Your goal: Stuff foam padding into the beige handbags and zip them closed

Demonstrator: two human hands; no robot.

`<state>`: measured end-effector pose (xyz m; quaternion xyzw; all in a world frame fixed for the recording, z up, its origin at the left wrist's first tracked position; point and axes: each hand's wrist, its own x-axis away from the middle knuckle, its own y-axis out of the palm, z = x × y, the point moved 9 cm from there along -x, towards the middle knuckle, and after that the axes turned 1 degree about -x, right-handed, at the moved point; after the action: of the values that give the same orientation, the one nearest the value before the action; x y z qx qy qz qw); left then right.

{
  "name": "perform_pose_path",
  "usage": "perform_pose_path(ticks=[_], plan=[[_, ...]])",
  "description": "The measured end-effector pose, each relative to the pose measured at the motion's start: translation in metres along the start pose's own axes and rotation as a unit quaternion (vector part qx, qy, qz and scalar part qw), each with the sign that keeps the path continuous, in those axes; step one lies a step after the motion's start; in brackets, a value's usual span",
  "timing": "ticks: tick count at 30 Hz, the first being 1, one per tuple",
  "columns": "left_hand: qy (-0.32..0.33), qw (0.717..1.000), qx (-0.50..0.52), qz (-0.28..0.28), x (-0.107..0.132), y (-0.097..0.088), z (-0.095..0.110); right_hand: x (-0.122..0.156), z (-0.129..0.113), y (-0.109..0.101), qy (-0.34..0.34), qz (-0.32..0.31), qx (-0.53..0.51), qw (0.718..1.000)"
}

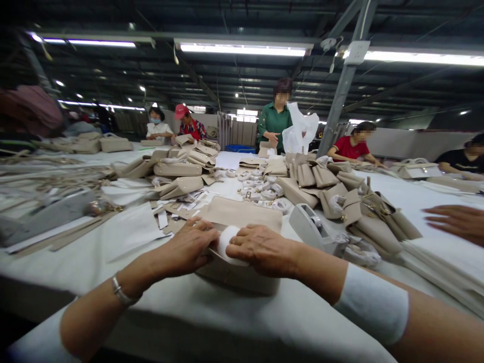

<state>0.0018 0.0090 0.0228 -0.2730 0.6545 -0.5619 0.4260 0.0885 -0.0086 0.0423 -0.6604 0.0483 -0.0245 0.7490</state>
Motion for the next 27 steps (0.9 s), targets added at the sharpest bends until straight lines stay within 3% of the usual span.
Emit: perform_pose_path(ticks=[8, 10, 13, 15, 20, 24, 27], plan=[[-0.042, 0.999, 0.011, 0.006, 0.002, 0.007, -0.003, -0.006, -0.018, 0.004, -0.075, 0.004, -0.023, 0.997], [-0.032, 0.999, 0.007, 0.005, 0.002, 0.007, 0.000, -0.009, -0.006, 0.007, -0.023, 0.005, -0.121, 0.992], [-0.019, 1.000, -0.011, 0.006, 0.002, 0.007, 0.003, -0.011, 0.025, 0.013, 0.093, 0.004, -0.288, 0.953], [-0.018, 0.999, -0.026, 0.003, 0.000, 0.008, 0.004, -0.013, 0.044, 0.017, 0.159, -0.007, -0.313, 0.936], [-0.006, 0.999, -0.028, -0.019, -0.004, 0.010, 0.004, -0.021, 0.065, 0.032, 0.278, -0.133, -0.177, 0.935], [0.034, 0.998, -0.045, 0.007, -0.001, 0.006, 0.002, -0.040, 0.046, 0.031, 0.248, -0.157, -0.037, 0.955], [0.066, 0.996, -0.041, 0.049, 0.002, 0.006, 0.000, -0.044, 0.037, 0.034, 0.242, -0.179, 0.008, 0.953]])
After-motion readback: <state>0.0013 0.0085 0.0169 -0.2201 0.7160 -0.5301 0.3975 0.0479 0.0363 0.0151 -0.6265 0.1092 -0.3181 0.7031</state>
